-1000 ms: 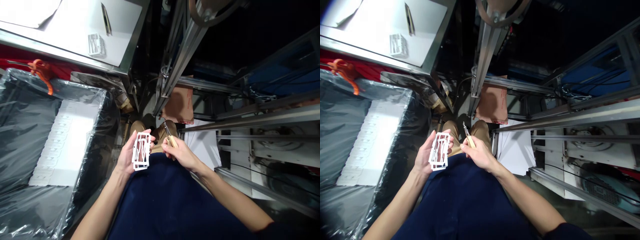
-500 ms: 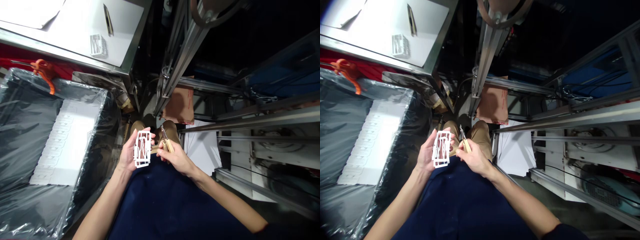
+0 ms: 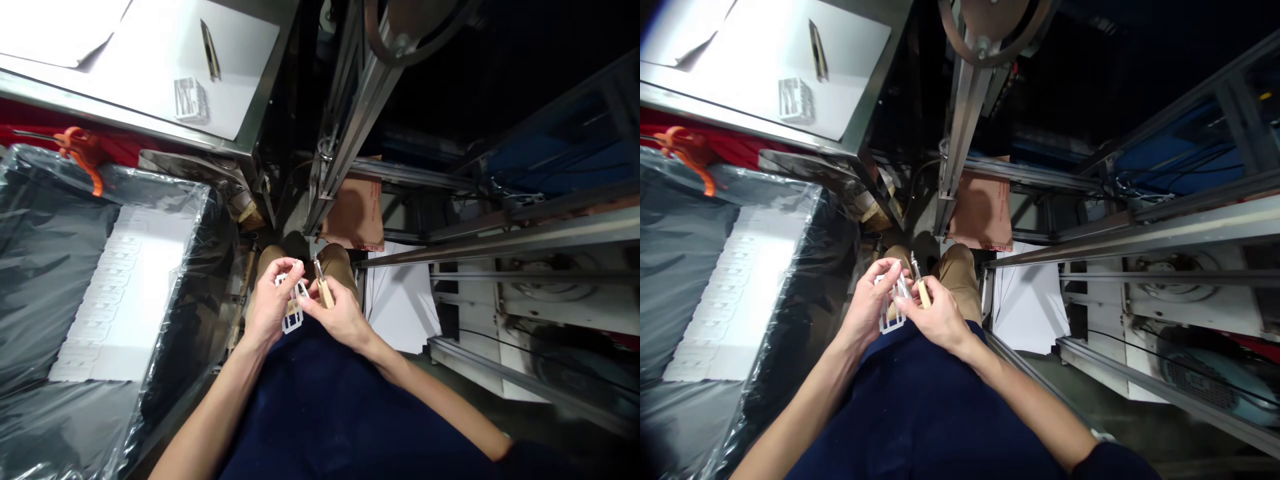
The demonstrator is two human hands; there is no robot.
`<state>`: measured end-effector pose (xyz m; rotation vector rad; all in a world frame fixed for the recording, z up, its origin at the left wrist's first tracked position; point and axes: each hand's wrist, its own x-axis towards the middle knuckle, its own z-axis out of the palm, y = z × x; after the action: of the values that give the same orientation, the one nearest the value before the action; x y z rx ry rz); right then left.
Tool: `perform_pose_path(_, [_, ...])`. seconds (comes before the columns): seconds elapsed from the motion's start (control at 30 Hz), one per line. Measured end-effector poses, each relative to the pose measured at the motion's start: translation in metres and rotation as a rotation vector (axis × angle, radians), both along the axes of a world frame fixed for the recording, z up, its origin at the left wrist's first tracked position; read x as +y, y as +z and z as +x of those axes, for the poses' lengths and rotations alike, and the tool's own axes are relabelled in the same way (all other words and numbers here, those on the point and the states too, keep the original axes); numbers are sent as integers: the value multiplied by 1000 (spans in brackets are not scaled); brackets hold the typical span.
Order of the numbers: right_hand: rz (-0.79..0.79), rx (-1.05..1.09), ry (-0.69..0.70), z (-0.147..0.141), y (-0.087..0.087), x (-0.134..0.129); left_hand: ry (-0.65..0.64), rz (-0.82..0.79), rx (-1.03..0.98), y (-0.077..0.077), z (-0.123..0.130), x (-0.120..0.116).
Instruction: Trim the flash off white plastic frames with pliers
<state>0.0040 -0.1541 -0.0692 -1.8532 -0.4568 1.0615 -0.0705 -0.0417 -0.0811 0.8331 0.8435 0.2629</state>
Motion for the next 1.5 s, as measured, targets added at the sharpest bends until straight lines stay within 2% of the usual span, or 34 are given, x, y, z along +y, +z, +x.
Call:
perform_pose_path(0.13, [240, 586, -131, 17, -12, -7, -24, 10, 81, 6, -3, 14])
perform_pose_path(0.2, [338, 856, -180, 26, -17, -13, -45, 46, 144, -1, -8, 23])
perform_pose_path(0.3, [417, 1051, -221, 34, -20, -19, -142, 266, 274, -20, -15, 29])
perform_pose_path(0.37, [437, 1095, -247, 35, -22, -20, -195, 406, 309, -26, -17, 27])
perform_pose_path(0.4, [444, 1110, -256, 35, -22, -20, -216, 406, 293, -27, -18, 25])
perform_pose_path(0.43, [452, 1123, -264, 34, -23, -19, -241, 343, 253, -25, -17, 22])
perform_pose_path(0.57, [485, 1211, -257, 27, -25, -14, -270, -110, -70, -9, -14, 15])
perform_pose_path(0.67, [508, 1303, -184, 21, -24, -8, -244, -271, -284, -1, -10, 15])
perform_pose_path(0.9, [577, 1356, -173, 24, -15, 10, -263, -240, -429, 10, 4, 34])
perform_pose_path(1.07, [545, 1319, -174, 28, 1, 27, -278, -81, -422, 24, 17, 48])
perform_pose_path(1.13, [486, 1257, -205, 29, 4, 32, -274, 188, -249, 33, 26, 68])
perform_pose_path(1.2, [411, 1199, -259, 29, 2, 32, -212, 569, 34, 42, 39, 104])
perform_pose_path(1.23, [377, 1180, -288, 29, -1, 30, -159, 708, 150, 47, 47, 128])
perform_pose_path(1.33, [310, 1141, -356, 30, -17, 17, 5, 912, 380, 60, 76, 211])
perform_pose_path(1.4, [274, 1140, -380, 30, -30, 6, 67, 1006, 526, 65, 96, 259])
perform_pose_path(1.5, [263, 1141, -431, 32, -47, -10, 105, 1087, 636, 67, 122, 305])
